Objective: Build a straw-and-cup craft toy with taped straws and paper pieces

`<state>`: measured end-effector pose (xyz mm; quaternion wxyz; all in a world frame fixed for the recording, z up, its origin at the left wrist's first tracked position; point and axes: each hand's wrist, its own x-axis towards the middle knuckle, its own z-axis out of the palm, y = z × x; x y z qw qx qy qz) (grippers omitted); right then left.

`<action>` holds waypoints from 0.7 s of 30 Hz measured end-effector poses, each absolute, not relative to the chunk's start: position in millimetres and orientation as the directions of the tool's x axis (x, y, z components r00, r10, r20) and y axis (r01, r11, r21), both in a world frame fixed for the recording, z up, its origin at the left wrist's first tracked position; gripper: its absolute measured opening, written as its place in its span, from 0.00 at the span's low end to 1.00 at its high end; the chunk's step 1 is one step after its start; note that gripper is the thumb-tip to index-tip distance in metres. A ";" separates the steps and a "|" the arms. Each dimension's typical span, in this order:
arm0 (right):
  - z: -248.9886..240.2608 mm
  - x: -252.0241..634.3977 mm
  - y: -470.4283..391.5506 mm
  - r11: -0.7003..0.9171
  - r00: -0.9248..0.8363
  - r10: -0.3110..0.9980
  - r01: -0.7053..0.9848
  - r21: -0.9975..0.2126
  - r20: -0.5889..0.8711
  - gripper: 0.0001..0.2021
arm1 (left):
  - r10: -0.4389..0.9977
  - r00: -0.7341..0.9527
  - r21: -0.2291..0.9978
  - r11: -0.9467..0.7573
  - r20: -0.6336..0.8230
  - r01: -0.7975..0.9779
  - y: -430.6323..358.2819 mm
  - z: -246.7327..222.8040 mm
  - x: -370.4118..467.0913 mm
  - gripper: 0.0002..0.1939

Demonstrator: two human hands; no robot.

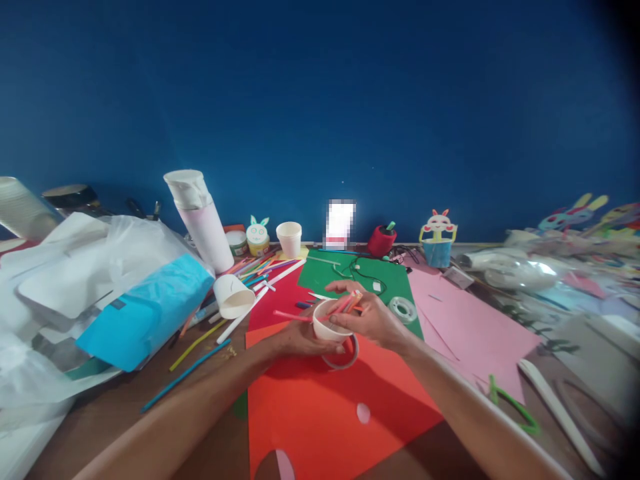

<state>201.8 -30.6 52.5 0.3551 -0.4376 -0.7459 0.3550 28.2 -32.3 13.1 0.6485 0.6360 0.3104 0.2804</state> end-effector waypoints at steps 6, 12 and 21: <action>54.6 196.5 -33.8 0.314 -0.365 0.914 0.365 -0.876 0.176 0.09 | 0.712 0.701 0.995 -0.090 0.033 0.044 -30.6 13.0 30.7 0.30; 54.0 194.4 -34.7 0.338 -0.382 0.902 0.328 -0.882 0.204 0.06 | 0.692 0.722 0.996 -0.075 0.011 0.058 -29.1 9.9 33.4 0.24; 69.2 211.2 -30.0 0.432 -0.353 0.885 0.374 -0.821 0.305 0.12 | 0.753 0.657 0.999 -0.031 0.037 -0.021 -32.7 25.6 28.4 0.28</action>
